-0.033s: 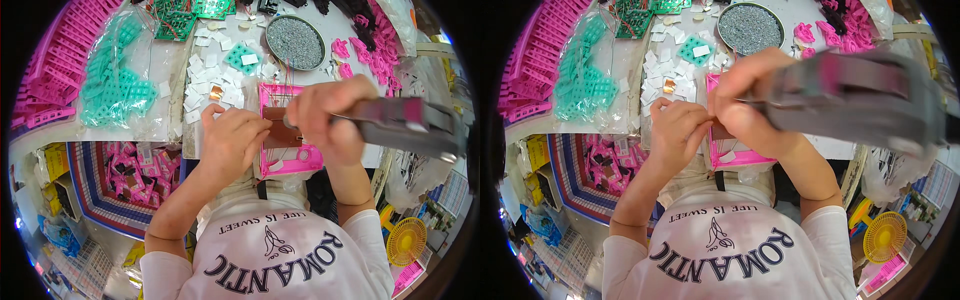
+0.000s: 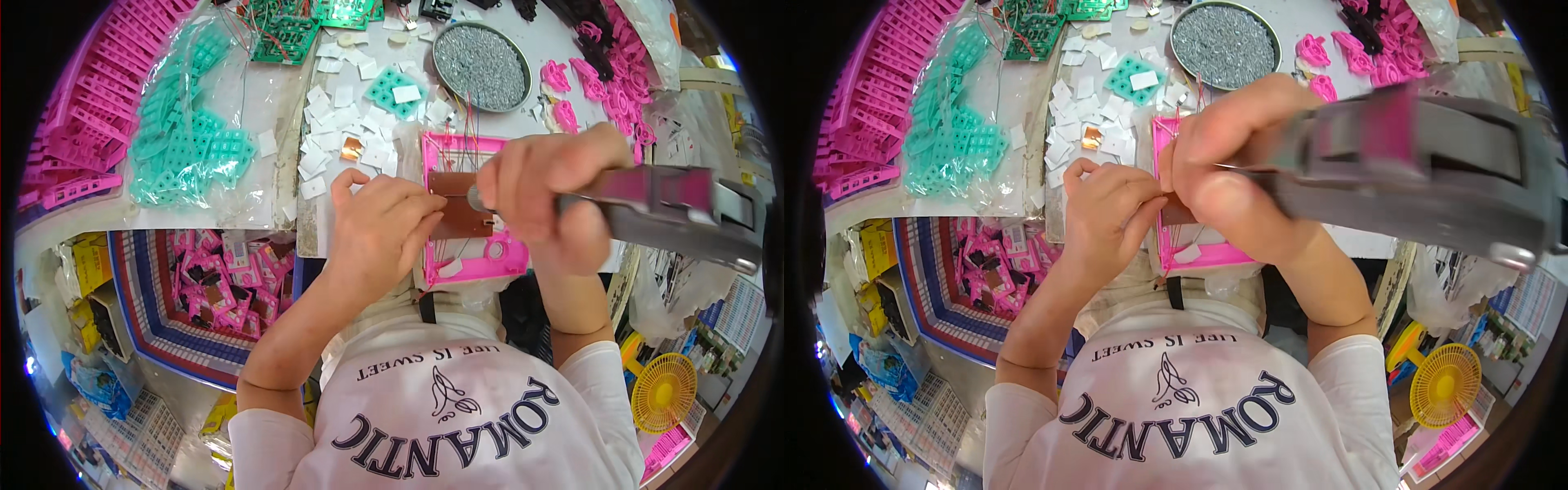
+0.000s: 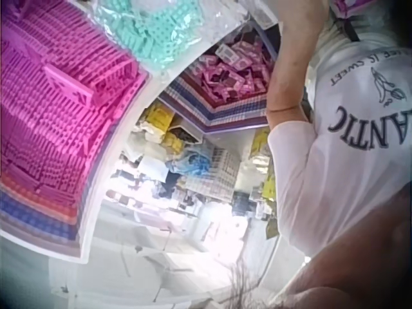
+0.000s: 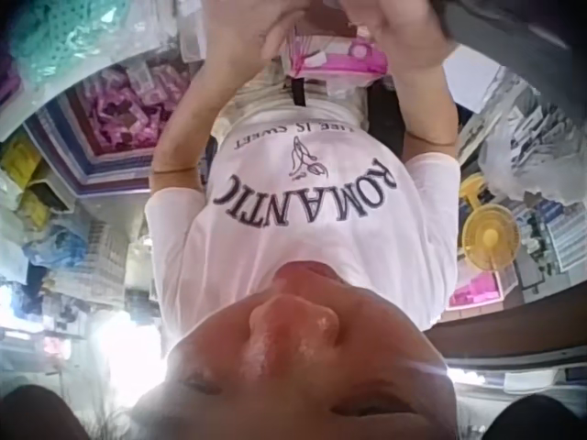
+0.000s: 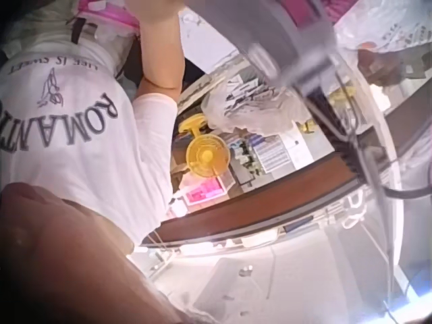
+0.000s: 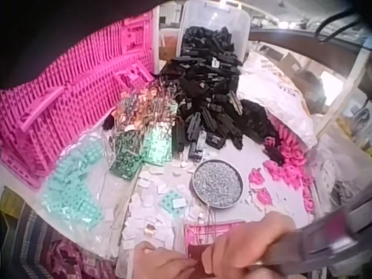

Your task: Assembling small decorative parts and components into a plastic frame using a glue gun.

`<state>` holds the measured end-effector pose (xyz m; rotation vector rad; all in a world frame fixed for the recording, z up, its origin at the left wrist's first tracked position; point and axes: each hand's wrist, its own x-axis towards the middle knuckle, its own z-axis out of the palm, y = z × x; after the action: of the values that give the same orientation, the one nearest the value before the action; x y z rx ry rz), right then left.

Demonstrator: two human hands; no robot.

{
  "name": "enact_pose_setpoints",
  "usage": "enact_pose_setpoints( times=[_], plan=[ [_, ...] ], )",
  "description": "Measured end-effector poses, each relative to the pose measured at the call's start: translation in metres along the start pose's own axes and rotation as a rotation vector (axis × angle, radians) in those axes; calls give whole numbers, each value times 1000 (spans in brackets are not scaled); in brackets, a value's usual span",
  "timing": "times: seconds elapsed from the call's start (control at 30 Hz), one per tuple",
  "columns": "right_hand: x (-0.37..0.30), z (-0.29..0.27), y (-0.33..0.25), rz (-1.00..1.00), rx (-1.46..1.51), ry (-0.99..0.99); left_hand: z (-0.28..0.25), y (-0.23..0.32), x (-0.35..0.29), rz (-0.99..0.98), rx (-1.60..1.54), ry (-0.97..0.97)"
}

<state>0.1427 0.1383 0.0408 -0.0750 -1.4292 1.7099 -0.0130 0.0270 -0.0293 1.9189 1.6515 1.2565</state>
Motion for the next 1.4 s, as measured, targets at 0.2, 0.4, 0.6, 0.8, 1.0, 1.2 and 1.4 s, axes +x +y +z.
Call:
enact_pose_setpoints(
  times=[0.2, 0.4, 0.6, 0.8, 1.0, 1.2, 1.4],
  plan=[
    [-11, 9, -29, 71, 56, 36, 10, 5, -1, 3, -41, 2],
    [-24, 10, -32, 128, 32, 46, 14, 10, 3, 112, -13, -5],
    [-30, 4, -41, 74, 29, 25, 16, 15, 6, 173, 33, 12],
    [-34, 7, -38, 75, 2, 30, 16, 13, -2, 159, 39, -27],
    [-47, 14, -26, 169, -92, 139, 3, 24, -2, 29, 202, -185],
    [-51, 17, -19, 242, -176, 149, 6, 26, -7, -34, 244, -201],
    [-49, 11, -22, 258, -374, -17, 3, 26, -7, -10, 181, -195]
  ],
)
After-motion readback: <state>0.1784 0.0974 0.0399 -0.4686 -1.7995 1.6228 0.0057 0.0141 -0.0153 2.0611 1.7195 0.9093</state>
